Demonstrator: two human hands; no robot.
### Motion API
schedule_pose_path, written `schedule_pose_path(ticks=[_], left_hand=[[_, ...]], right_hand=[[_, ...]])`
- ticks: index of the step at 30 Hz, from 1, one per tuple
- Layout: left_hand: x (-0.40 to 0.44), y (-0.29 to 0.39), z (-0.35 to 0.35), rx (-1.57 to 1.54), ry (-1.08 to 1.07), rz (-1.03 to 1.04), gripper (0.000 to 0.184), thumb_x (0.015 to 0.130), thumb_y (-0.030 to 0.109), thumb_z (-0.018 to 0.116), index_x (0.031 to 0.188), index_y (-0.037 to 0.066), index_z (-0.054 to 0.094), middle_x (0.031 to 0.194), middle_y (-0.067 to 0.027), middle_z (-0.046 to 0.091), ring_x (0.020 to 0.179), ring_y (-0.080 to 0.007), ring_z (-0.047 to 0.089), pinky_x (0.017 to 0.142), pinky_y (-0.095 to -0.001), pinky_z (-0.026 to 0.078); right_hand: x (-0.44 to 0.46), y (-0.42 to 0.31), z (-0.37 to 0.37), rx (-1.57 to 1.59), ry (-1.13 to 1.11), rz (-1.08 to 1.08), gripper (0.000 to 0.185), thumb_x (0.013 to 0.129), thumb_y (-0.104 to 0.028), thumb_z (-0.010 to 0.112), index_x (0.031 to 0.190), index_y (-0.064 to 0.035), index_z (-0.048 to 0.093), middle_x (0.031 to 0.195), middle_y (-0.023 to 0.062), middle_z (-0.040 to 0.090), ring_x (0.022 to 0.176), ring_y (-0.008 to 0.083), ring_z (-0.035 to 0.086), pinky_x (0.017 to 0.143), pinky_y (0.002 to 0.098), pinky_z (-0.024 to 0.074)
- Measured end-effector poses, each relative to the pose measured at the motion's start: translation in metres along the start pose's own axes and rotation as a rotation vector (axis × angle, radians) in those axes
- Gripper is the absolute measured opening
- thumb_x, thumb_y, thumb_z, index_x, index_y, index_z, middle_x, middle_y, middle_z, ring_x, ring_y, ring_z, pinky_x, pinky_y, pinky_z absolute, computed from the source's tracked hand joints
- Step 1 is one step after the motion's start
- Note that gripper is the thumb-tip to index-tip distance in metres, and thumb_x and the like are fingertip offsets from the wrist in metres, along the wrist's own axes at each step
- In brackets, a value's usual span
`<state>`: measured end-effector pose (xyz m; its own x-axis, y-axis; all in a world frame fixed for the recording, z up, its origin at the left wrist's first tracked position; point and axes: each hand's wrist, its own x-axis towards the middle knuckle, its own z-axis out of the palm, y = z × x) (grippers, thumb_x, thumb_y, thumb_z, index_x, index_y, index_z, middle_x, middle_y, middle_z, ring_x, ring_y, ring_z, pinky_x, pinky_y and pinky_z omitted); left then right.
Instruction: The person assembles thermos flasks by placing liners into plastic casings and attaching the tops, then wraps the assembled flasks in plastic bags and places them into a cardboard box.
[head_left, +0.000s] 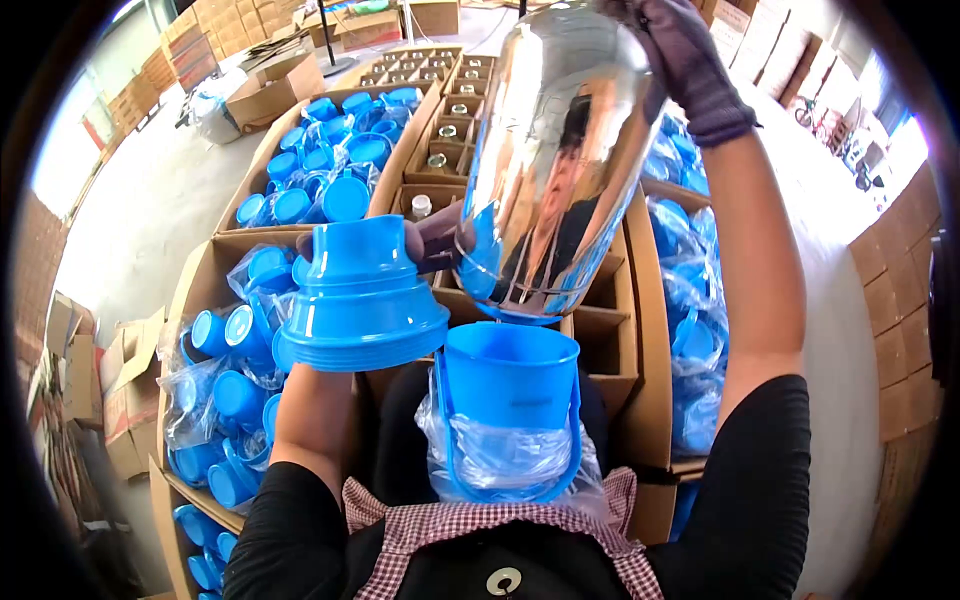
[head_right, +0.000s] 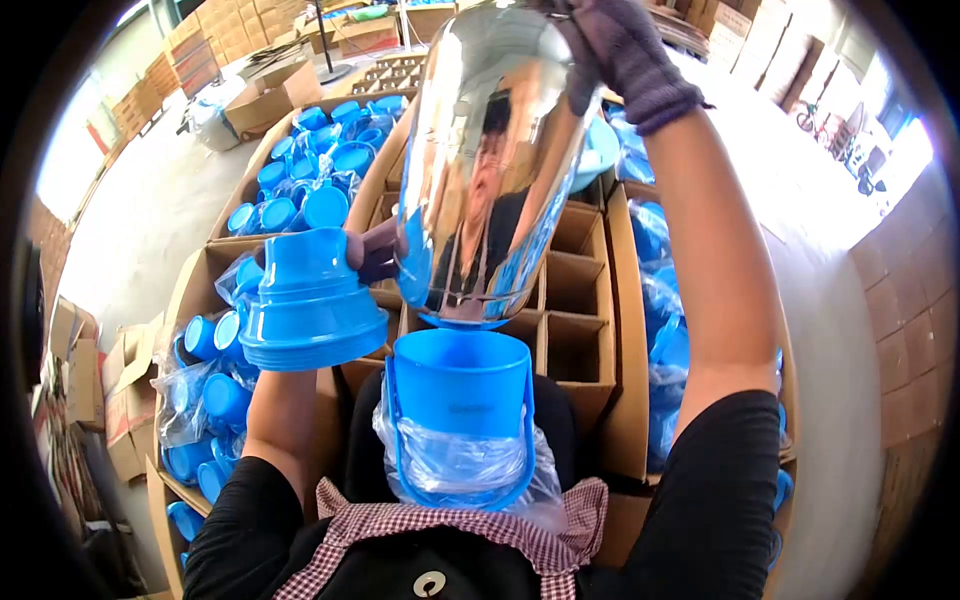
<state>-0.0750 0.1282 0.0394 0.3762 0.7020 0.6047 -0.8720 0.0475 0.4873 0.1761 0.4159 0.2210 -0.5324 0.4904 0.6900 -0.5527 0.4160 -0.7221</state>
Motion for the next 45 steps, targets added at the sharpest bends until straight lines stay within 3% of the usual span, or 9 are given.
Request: schedule_pose_path(ticks=[3,7,11,16,20,26,31,37,45], left_hand=[[-0.015,-0.001,-0.009,0.021,0.023,-0.064,0.101,0.079,0.085,0.058,0.137,0.003,0.058,0.155,-0.0346,0.039,0.131,-0.0389,0.056,0.122,-0.053,0.032],[-0.031,0.001,-0.051,0.074,0.056,-0.154,0.098,0.08,0.086,0.057,0.134,0.004,0.06,0.154,-0.0343,0.041,0.131,-0.0383,0.056,0.122,-0.0527,0.032],[-0.073,0.011,-0.08,0.197,-0.047,-0.287,0.096,0.081,0.086,0.056,0.132,0.005,0.062,0.154,-0.034,0.042,0.131,-0.0377,0.056,0.122,-0.0524,0.032],[-0.023,0.027,-0.098,-0.127,0.47,0.171,0.097,0.089,0.083,0.049,0.149,0.006,0.049,0.148,-0.0189,0.056,0.137,-0.0386,0.052,0.118,-0.0584,0.037],[0.033,-0.022,-0.08,0.175,0.634,-0.016,0.087,0.092,0.065,0.067,0.154,0.01,0.044,0.148,-0.0151,0.056,0.132,-0.0314,0.059,0.114,-0.0511,0.047],[0.035,-0.061,-0.082,0.369,0.408,-0.538,0.094,0.088,0.068,0.07,0.153,0.004,0.046,0.143,-0.0152,0.061,0.128,-0.0241,0.062,0.111,-0.0397,0.05],[0.036,-0.057,-0.054,0.596,0.254,-0.642,0.113,0.077,0.079,0.073,0.153,0.001,0.043,0.143,-0.014,0.06,0.129,-0.0224,0.06,0.11,-0.0371,0.049],[0.005,-0.072,-0.071,0.646,0.513,-0.65,0.078,0.102,0.061,0.056,0.151,0.001,0.046,0.139,-0.0121,0.062,0.125,-0.0183,0.061,0.107,-0.0333,0.05],[-0.015,-0.06,-0.033,0.895,0.49,-0.648,0.108,0.092,0.075,0.059,0.158,-0.005,0.029,0.147,-0.0242,0.052,0.136,-0.0285,0.054,0.112,-0.0393,0.045]], right_hand=[[-0.019,0.038,0.002,-0.113,-0.042,0.091,0.025,0.099,-0.017,0.066,0.119,-0.0025,0.067,0.109,0.0032,0.065,0.099,0.0147,0.064,0.093,0.0268,0.0533],[-0.055,0.076,0.035,0.009,0.067,0.304,0.03,0.095,-0.033,0.071,0.101,-0.0034,0.067,0.091,0.0074,0.066,0.081,0.0145,0.063,0.071,0.0289,0.0558],[-0.109,0.114,0.048,-0.2,0.079,0.559,0.035,0.096,-0.024,0.074,0.12,-0.0023,0.061,0.093,0.0038,0.066,0.077,0.0115,0.062,0.068,0.0268,0.0544],[-0.194,0.081,0.112,-0.329,-0.04,0.786,0.047,0.088,-0.032,0.081,0.119,-0.0021,0.063,0.097,0.0085,0.07,0.087,0.0134,0.068,0.075,0.0286,0.0566],[-0.239,0.058,0.135,-0.458,0.086,0.742,0.053,0.09,-0.035,0.078,0.128,-0.0014,0.061,0.106,0.0133,0.072,0.099,0.019,0.07,0.086,0.0341,0.0563],[-0.233,-0.026,0.066,-0.916,-0.636,1.119,0.045,0.094,-0.032,0.074,0.127,-0.0012,0.065,0.105,0.0125,0.073,0.098,0.0219,0.071,0.089,0.0368,0.0554],[-0.219,0.012,0.091,-0.608,-0.013,0.349,0.033,0.094,-0.027,0.073,0.116,-0.0029,0.071,0.105,0.0124,0.072,0.098,0.0213,0.07,0.087,0.0372,0.0547],[-0.215,0.051,0.124,-0.735,-0.139,0.322,0.034,0.091,-0.027,0.076,0.115,-0.0044,0.07,0.107,0.0125,0.071,0.101,0.027,0.07,0.088,0.0387,0.0538],[-0.248,0.06,0.131,-0.455,-0.014,0.427,0.061,0.089,-0.044,0.078,0.13,-0.0036,0.059,0.124,0.0137,0.062,0.116,0.0262,0.061,0.102,0.0379,0.0472]])
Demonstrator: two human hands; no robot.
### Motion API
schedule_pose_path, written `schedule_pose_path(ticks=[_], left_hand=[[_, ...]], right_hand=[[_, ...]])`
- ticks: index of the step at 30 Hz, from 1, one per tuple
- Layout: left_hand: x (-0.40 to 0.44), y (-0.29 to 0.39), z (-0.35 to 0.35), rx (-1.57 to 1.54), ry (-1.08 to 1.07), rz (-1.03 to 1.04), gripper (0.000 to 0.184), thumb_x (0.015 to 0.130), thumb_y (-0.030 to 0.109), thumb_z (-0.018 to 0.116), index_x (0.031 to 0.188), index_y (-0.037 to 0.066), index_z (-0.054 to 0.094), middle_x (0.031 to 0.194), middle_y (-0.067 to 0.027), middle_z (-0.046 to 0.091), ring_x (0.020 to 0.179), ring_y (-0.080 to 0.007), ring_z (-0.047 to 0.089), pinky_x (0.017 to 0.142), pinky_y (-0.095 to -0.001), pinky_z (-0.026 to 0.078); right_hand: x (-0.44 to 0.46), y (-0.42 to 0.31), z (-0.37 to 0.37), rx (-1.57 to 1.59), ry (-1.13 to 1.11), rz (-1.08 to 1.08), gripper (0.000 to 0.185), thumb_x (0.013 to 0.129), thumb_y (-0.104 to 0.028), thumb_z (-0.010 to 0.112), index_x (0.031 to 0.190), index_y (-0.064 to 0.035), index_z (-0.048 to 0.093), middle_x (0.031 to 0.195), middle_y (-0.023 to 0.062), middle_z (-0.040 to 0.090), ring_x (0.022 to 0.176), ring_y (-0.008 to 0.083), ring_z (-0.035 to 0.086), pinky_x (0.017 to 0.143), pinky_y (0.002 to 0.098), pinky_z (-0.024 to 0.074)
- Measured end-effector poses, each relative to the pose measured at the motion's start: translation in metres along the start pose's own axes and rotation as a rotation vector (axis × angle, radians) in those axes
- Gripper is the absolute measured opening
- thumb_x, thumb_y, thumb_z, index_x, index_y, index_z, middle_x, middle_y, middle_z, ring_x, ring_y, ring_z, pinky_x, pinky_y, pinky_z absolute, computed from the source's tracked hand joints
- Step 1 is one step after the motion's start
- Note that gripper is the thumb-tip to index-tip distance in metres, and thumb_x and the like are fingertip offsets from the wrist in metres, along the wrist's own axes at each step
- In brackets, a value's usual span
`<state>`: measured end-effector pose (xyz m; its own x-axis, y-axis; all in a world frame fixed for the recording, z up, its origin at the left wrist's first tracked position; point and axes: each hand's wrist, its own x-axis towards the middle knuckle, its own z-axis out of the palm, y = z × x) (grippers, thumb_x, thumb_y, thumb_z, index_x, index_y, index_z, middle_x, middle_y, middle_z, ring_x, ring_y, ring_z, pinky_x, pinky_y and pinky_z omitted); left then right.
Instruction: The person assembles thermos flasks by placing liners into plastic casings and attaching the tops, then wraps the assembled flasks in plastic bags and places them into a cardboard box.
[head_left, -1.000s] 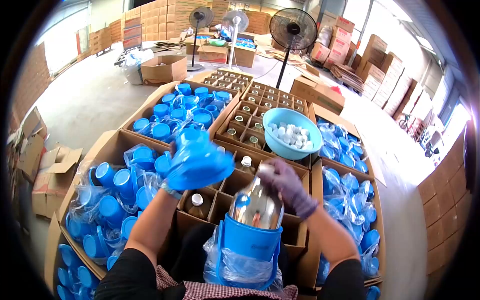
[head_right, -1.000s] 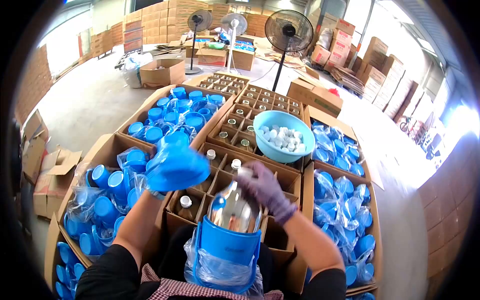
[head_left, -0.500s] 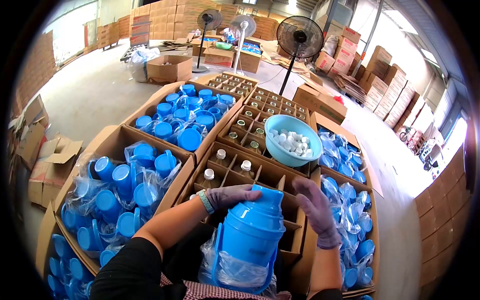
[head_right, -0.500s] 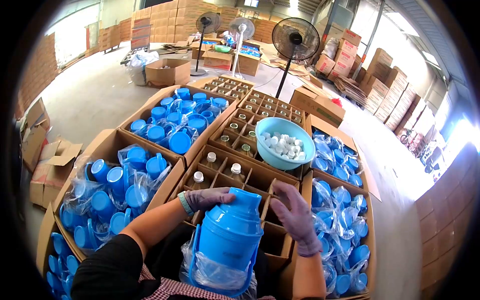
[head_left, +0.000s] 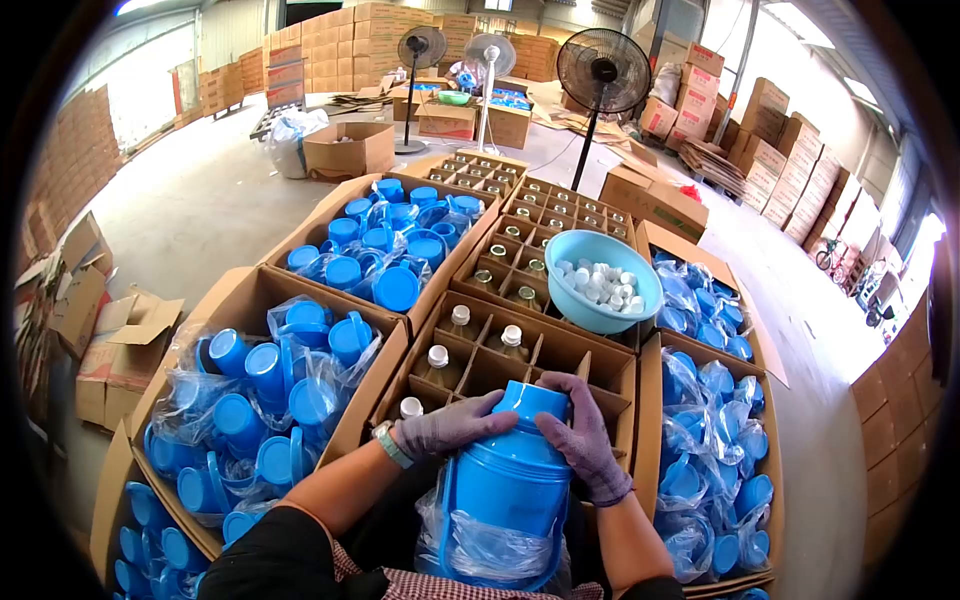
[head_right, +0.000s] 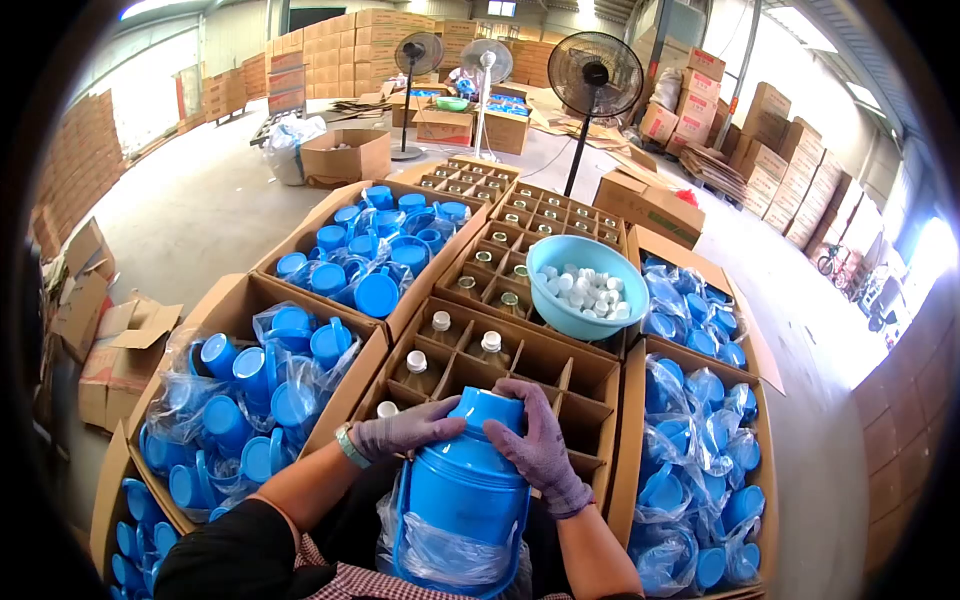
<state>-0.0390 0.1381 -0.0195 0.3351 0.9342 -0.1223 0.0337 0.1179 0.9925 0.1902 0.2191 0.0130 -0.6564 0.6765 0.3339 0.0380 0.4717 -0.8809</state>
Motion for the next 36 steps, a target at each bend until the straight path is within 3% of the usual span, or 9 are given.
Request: schedule_pose_path(ticks=[10,14,15,17,20,23,29,33,36], left_hand=[[-0.018,0.039,0.044,0.603,0.345,-0.078,0.086,0.098,0.068,0.052,0.139,-0.007,0.049,0.124,-0.0294,0.066,0.118,-0.0362,0.066,0.1,-0.0431,0.051],[-0.004,-0.014,0.006,0.344,0.291,0.213,0.067,0.106,0.053,0.049,0.138,-0.007,0.052,0.121,-0.0239,0.069,0.115,-0.0313,0.068,0.099,-0.0395,0.052],[0.002,-0.031,0.002,-0.16,0.2,0.248,0.056,0.11,0.045,0.044,0.136,-0.003,0.057,0.124,-0.0146,0.07,0.115,-0.0221,0.067,0.097,-0.0352,0.052],[-0.01,-0.05,0.002,-0.402,0.225,0.161,0.052,0.111,0.045,0.046,0.134,0.001,0.059,0.125,-0.0085,0.07,0.115,-0.0135,0.064,0.098,-0.03,0.051],[-0.019,-0.053,0.026,-0.117,0.408,0.177,0.052,0.109,0.049,0.049,0.132,0.003,0.061,0.123,-0.0078,0.07,0.115,-0.0117,0.063,0.1,-0.0285,0.05],[-0.026,-0.069,0.043,-0.56,0.492,0.19,0.043,0.108,0.041,0.055,0.124,0.003,0.067,0.112,-0.0041,0.067,0.107,-0.0135,0.062,0.1,-0.0294,0.048],[-0.057,-0.001,0.076,0.246,0.584,0.585,0.041,0.093,0.044,0.073,0.102,0.004,0.076,0.107,-0.0089,0.06,0.112,-0.0263,0.06,0.108,-0.044,0.043],[-0.052,0.052,0.119,1.025,0.564,0.564,0.05,0.083,0.047,0.079,0.113,0.008,0.074,0.107,-0.0109,0.061,0.106,-0.0324,0.059,0.095,-0.0465,0.048],[-0.052,0.014,0.071,0.774,0.541,0.629,0.053,0.091,0.049,0.072,0.118,0.003,0.069,0.112,-0.0142,0.066,0.104,-0.0304,0.063,0.098,-0.0438,0.049]], right_hand=[[-0.015,0.059,0.009,0.771,0.011,0.062,0.082,0.085,-0.049,0.08,0.144,-0.0028,0.048,0.147,0.0134,0.053,0.139,0.0268,0.048,0.119,0.0431,0.0348],[-0.021,0.051,0.002,0.664,0.145,0.077,0.087,0.088,-0.043,0.082,0.153,-0.003,0.039,0.143,0.0153,0.056,0.133,0.0271,0.052,0.114,0.041,0.0407],[-0.03,0.042,0.0,0.583,0.295,0.038,0.071,0.089,-0.031,0.08,0.146,-0.0024,0.049,0.136,0.0155,0.058,0.128,0.0269,0.055,0.11,0.0401,0.0446],[-0.05,0.018,-0.006,-0.033,0.394,-0.252,0.054,0.085,-0.021,0.079,0.133,-0.003,0.062,0.129,0.0156,0.059,0.123,0.0304,0.058,0.107,0.0445,0.0472],[-0.08,-0.046,0.026,-0.496,0.268,-0.261,0.042,0.08,-0.013,0.078,0.121,-0.0049,0.07,0.122,0.0166,0.061,0.12,0.0352,0.059,0.108,0.0495,0.0476],[-0.091,-0.051,0.036,-0.528,0.306,-0.228,0.045,0.079,-0.013,0.08,0.122,-0.007,0.07,0.117,0.0172,0.062,0.118,0.0389,0.059,0.106,0.0526,0.0478],[-0.104,0.05,0.025,0.242,0.504,0.06,0.012,0.102,-0.01,0.057,0.103,0.0005,0.064,0.095,0.0064,0.063,0.089,0.0119,0.058,0.08,0.0269,0.0477],[-0.079,0.059,0.019,0.605,0.351,0.361,0.025,0.106,-0.024,0.053,0.091,-0.0056,0.059,0.086,0.0022,0.058,0.079,0.011,0.053,0.073,0.0283,0.0463],[-0.089,0.043,0.011,0.541,0.407,0.265,0.025,0.104,-0.027,0.055,0.1,-0.0055,0.066,0.101,0.007,0.064,0.095,0.0185,0.061,0.084,0.033,0.0486]])
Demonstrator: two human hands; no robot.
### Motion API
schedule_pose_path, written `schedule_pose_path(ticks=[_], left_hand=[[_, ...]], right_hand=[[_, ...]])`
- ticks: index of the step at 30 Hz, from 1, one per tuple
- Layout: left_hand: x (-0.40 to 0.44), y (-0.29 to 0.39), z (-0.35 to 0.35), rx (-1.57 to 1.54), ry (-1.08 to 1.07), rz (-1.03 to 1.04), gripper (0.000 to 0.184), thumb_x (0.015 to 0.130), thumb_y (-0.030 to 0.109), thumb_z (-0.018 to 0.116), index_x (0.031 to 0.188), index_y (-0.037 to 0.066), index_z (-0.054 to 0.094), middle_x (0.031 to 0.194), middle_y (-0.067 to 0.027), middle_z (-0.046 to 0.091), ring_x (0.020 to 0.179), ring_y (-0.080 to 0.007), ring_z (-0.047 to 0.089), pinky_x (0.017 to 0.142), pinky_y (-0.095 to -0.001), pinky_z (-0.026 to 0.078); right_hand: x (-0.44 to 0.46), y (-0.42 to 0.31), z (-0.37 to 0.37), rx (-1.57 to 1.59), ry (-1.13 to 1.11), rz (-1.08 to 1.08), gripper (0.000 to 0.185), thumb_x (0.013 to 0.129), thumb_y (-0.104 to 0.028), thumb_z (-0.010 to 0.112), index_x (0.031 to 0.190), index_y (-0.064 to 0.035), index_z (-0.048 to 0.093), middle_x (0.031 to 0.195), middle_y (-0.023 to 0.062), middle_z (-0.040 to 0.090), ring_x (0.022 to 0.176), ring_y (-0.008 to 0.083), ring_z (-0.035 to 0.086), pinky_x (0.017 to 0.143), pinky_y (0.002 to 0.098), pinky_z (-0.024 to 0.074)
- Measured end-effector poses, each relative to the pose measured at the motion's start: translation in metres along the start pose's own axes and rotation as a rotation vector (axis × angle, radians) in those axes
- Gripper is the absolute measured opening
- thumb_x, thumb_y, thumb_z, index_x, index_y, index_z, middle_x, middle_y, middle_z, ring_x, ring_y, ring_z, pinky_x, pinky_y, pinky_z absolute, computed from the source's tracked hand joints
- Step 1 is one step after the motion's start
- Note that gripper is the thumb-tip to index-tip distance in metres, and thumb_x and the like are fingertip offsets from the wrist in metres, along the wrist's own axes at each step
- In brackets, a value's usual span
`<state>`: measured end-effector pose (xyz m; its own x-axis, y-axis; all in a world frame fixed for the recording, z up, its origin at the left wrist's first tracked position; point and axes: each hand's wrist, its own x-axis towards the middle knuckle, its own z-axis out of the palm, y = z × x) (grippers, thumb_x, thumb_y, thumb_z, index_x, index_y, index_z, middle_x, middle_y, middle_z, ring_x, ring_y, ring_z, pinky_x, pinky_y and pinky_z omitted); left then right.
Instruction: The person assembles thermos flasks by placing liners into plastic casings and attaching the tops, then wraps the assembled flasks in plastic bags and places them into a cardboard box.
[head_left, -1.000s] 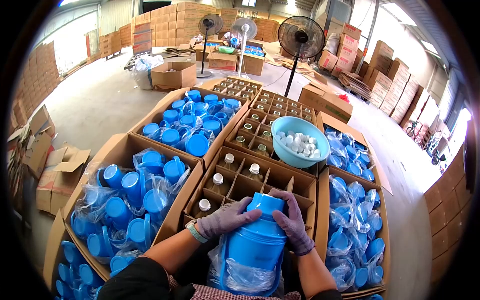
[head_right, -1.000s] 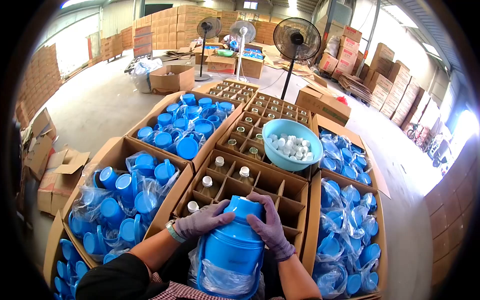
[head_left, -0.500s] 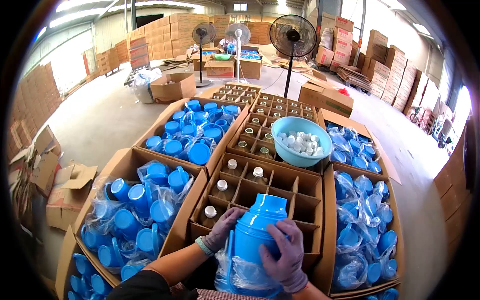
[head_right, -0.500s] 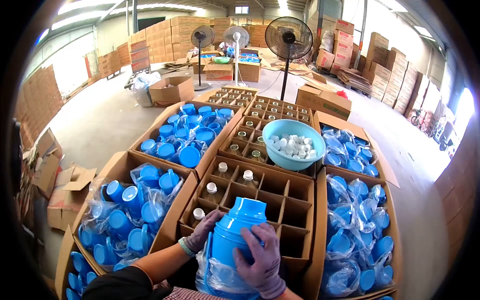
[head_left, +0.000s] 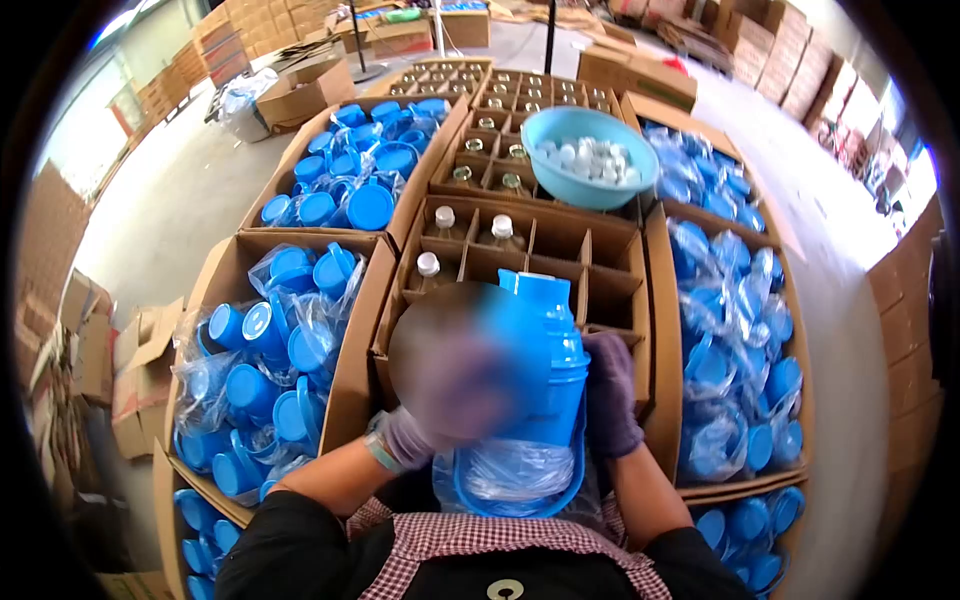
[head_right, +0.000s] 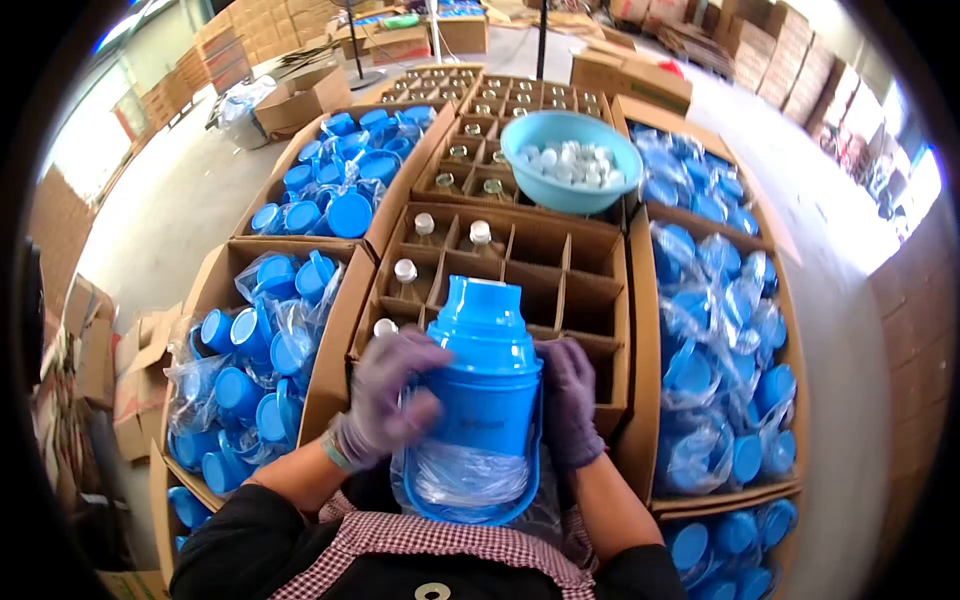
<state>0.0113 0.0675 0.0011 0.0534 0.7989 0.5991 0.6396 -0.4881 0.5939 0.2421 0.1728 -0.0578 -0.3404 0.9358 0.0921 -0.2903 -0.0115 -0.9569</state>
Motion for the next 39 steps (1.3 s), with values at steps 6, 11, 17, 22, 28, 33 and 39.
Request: schedule_pose_path(ticks=[6,11,17,22,28,33,39], left_hand=[[-0.019,-0.166,0.054,-0.99,-0.028,-0.985,0.051,0.099,0.039,0.068,0.129,0.0,0.059,0.119,-0.0131,0.066,0.114,-0.0207,0.063,0.103,-0.0367,0.05],[0.006,-0.192,0.089,-1.043,-0.032,-1.077,0.058,0.096,0.034,0.071,0.137,0.0,0.049,0.129,-0.0136,0.059,0.121,-0.0214,0.057,0.106,-0.0366,0.047],[0.018,-0.164,0.077,-0.953,-0.029,-0.978,0.072,0.093,0.027,0.076,0.148,0.0,0.037,0.141,-0.0141,0.051,0.13,-0.0222,0.051,0.11,-0.0366,0.043],[0.014,-0.037,-0.011,-0.773,-0.001,-0.57,0.087,0.09,0.021,0.08,0.156,0.0,0.027,0.151,-0.0146,0.044,0.137,-0.0229,0.045,0.114,-0.0365,0.04],[-0.071,0.13,-0.004,-0.791,-0.032,-0.38,0.108,0.087,0.016,0.085,0.166,0.003,0.013,0.16,-0.0135,0.038,0.142,-0.0214,0.04,0.117,-0.0355,0.036],[-0.063,0.07,-0.065,-1.211,-0.604,-0.416,0.115,0.079,0.013,0.088,0.167,0.008,0.014,0.159,-0.0109,0.043,0.141,-0.0193,0.045,0.12,-0.0366,0.034],[-0.064,0.033,-0.032,-1.446,-0.572,-0.551,0.11,0.079,0.019,0.09,0.165,0.004,0.022,0.146,-0.0134,0.057,0.131,-0.0229,0.058,0.115,-0.0394,0.044]], right_hand=[[-0.029,-0.063,0.107,-1.108,-0.289,-0.683,0.024,0.086,-0.029,0.074,0.102,-0.0113,0.076,0.108,0.0088,0.067,0.105,0.0283,0.066,0.093,0.0437,0.0525],[0.05,-0.095,0.108,-0.883,-0.717,-0.731,0.027,0.083,-0.028,0.077,0.103,-0.0103,0.076,0.1,0.011,0.071,0.098,0.0333,0.069,0.084,0.0453,0.056],[0.096,-0.189,0.073,-0.409,-1.285,-0.107,0.052,0.085,-0.028,0.079,0.131,-0.0078,0.069,0.126,0.0124,0.068,0.119,0.0263,0.064,0.108,0.0369,0.0463],[-0.013,-0.256,0.122,-0.877,-0.99,-0.533,0.037,0.09,-0.035,0.073,0.116,-0.0085,0.07,0.111,0.0131,0.069,0.105,0.0309,0.068,0.095,0.0386,0.0527],[0.023,-0.183,0.04,-1.249,-0.703,-0.316,0.04,0.092,-0.041,0.07,0.115,-0.0088,0.069,0.11,0.0143,0.07,0.102,0.0331,0.069,0.093,0.04,0.0538],[-0.087,-0.289,0.116,-1.171,-0.94,-0.825,0.052,0.09,-0.042,0.074,0.127,-0.0079,0.064,0.115,0.0159,0.069,0.107,0.0356,0.068,0.092,0.0445,0.0533],[-0.084,-0.252,0.081,-1.137,-0.952,-0.823,0.054,0.089,-0.042,0.075,0.128,-0.0068,0.063,0.114,0.0155,0.069,0.108,0.0408,0.067,0.092,0.0481,0.0539]])
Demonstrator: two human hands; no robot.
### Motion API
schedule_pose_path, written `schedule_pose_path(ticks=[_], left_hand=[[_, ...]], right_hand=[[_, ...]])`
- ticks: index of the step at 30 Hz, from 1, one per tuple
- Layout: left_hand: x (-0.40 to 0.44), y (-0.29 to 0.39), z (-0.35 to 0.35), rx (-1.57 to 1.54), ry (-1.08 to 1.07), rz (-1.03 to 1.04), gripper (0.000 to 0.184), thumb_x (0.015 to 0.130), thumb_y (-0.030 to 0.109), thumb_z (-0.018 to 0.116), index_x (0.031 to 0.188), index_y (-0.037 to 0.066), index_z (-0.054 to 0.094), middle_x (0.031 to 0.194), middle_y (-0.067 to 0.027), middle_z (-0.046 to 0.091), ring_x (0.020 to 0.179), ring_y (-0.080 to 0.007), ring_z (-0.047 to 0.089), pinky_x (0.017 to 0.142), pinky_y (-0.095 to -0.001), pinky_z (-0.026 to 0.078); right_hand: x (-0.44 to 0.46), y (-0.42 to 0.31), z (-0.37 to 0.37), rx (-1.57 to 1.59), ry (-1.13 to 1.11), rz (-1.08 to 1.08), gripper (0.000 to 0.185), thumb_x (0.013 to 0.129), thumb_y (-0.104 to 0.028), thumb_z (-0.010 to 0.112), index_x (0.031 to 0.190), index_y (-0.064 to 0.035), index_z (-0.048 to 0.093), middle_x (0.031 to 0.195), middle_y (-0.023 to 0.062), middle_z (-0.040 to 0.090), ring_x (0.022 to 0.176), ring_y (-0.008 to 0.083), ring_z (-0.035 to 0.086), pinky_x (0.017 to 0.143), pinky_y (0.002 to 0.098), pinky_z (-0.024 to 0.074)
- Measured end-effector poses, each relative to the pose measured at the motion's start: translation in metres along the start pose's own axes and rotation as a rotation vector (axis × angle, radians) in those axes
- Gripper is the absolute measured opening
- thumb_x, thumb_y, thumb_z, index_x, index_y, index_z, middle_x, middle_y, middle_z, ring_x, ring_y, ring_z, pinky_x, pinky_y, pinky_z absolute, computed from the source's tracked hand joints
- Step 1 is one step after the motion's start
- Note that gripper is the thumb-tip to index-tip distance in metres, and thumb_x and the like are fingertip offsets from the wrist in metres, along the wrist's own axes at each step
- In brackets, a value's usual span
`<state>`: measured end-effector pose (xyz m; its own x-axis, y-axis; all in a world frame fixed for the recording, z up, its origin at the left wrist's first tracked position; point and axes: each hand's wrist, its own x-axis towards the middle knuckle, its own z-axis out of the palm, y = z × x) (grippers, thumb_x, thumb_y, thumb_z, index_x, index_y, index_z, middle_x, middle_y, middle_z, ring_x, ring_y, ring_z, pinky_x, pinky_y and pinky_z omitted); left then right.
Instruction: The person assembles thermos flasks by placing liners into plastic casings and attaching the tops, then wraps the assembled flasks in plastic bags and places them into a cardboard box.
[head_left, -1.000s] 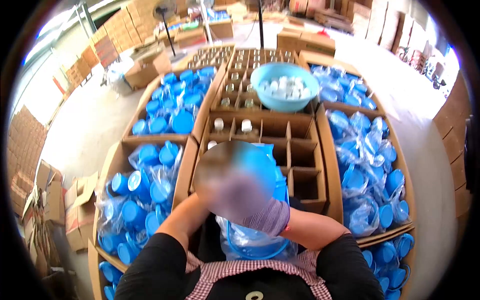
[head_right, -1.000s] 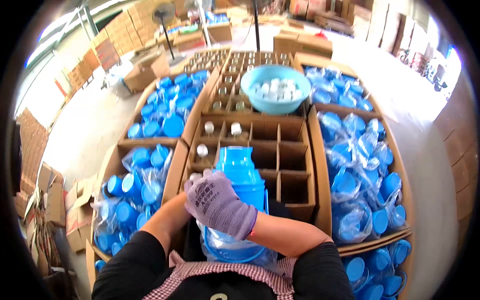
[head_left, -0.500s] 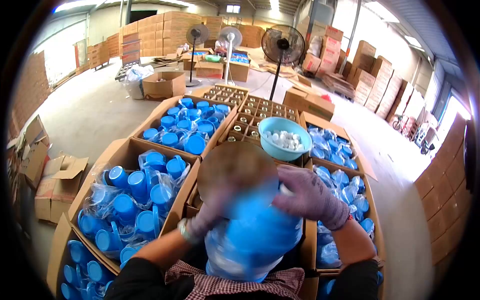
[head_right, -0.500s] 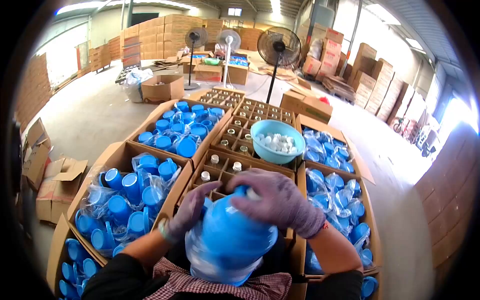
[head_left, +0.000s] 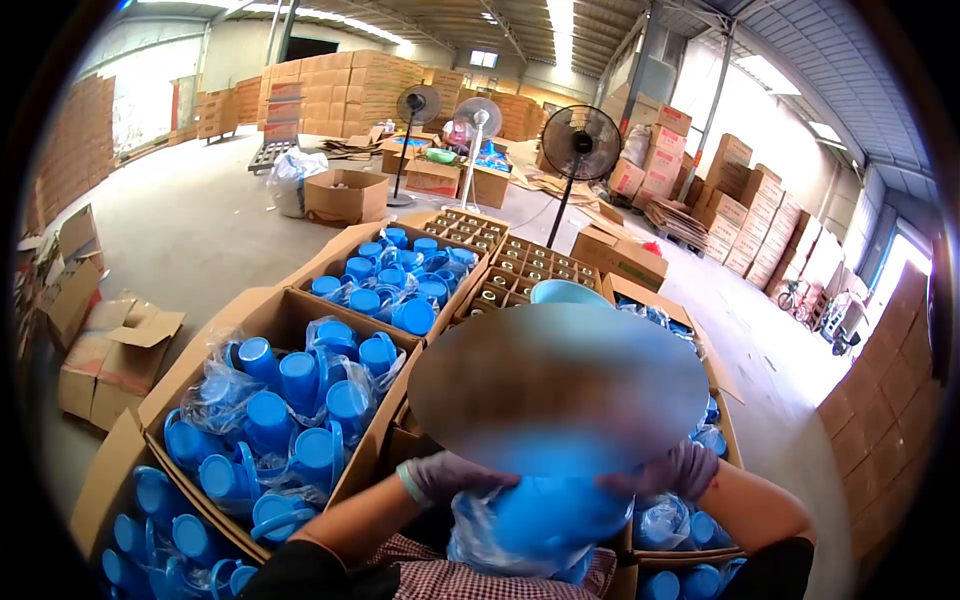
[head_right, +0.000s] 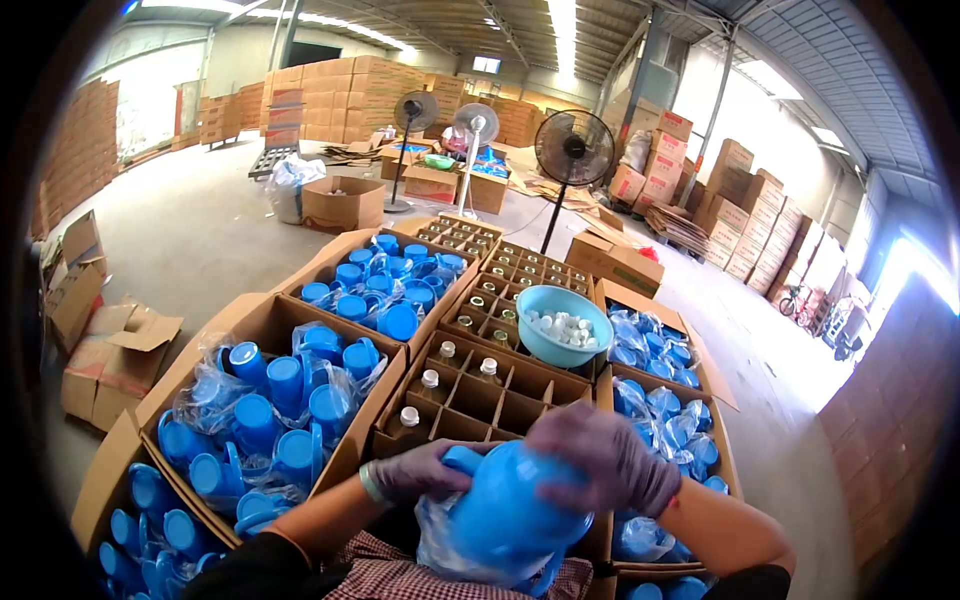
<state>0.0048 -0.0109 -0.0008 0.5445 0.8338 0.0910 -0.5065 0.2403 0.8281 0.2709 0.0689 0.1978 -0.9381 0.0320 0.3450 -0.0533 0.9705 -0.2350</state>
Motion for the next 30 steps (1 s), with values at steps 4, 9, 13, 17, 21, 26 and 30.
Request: schedule_pose_path(ticks=[4,9,13,17,21,26,30], left_hand=[[-0.002,-0.02,0.107,0.655,0.393,0.325,0.106,0.084,0.022,0.088,0.165,0.004,0.022,0.14,-0.0124,0.06,0.122,-0.0178,0.059,0.107,-0.0332,0.048],[-0.04,0.055,0.054,0.164,-0.041,0.048,0.113,0.075,0.023,0.094,0.164,0.004,0.026,0.151,-0.0111,0.054,0.134,-0.0195,0.055,0.116,-0.0367,0.042],[-0.024,0.03,0.029,0.055,0.035,0.061,0.098,0.079,0.03,0.09,0.157,-0.002,0.039,0.141,-0.0135,0.062,0.122,-0.0197,0.063,0.11,-0.035,0.049],[-0.012,-0.028,0.09,0.523,0.466,0.247,0.096,0.086,0.026,0.086,0.16,-0.003,0.032,0.154,-0.0127,0.047,0.135,-0.0169,0.048,0.115,-0.0347,0.04],[-0.051,0.028,0.053,0.208,0.194,0.13,0.102,0.081,0.02,0.089,0.162,0.0,0.03,0.157,-0.011,0.047,0.139,-0.0183,0.048,0.117,-0.0352,0.038],[-0.028,0.041,0.01,0.135,-0.018,0.106,0.086,0.077,0.019,0.088,0.151,0.0,0.05,0.13,-0.0082,0.069,0.114,-0.0167,0.067,0.105,-0.0322,0.051],[-0.005,-0.025,0.052,0.377,0.629,0.228,0.089,0.085,0.03,0.086,0.156,0.001,0.042,0.129,-0.0101,0.067,0.117,-0.0187,0.064,0.106,-0.0341,0.05]], right_hand=[[-0.01,0.035,0.011,-0.179,-0.135,0.458,0.054,0.09,-0.04,0.075,0.131,-0.0073,0.062,0.122,0.0173,0.066,0.117,0.0393,0.063,0.095,0.0491,0.054],[0.048,-0.07,-0.042,-0.204,-0.206,-0.106,0.05,0.092,-0.036,0.076,0.134,-0.0105,0.065,0.138,0.0142,0.06,0.124,0.034,0.061,0.103,0.0472,0.0497],[0.019,-0.01,-0.001,0.059,-0.09,0.043,0.049,0.092,-0.033,0.071,0.134,-0.009,0.062,0.126,0.0165,0.062,0.117,0.0361,0.063,0.098,0.0458,0.0533],[0.02,-0.01,0.008,-0.126,-0.144,0.346,0.057,0.093,-0.042,0.069,0.138,-0.0094,0.059,0.128,0.0178,0.062,0.115,0.0366,0.064,0.099,0.0448,0.0523],[0.048,-0.06,-0.031,-0.508,-0.215,0.233,0.068,0.092,-0.05,0.068,0.145,-0.0098,0.054,0.129,0.0179,0.061,0.117,0.0369,0.063,0.099,0.0446,0.0513],[0.078,-0.05,-0.031,-0.212,-0.32,-0.175,0.068,0.092,-0.047,0.07,0.146,-0.0088,0.054,0.129,0.0157,0.062,0.119,0.0352,0.062,0.1,0.0443,0.0508],[0.013,0.036,0.01,0.09,-0.156,0.337,0.064,0.091,-0.043,0.072,0.142,-0.0073,0.058,0.124,0.0186,0.064,0.118,0.0355,0.062,0.102,0.0427,0.0502]])
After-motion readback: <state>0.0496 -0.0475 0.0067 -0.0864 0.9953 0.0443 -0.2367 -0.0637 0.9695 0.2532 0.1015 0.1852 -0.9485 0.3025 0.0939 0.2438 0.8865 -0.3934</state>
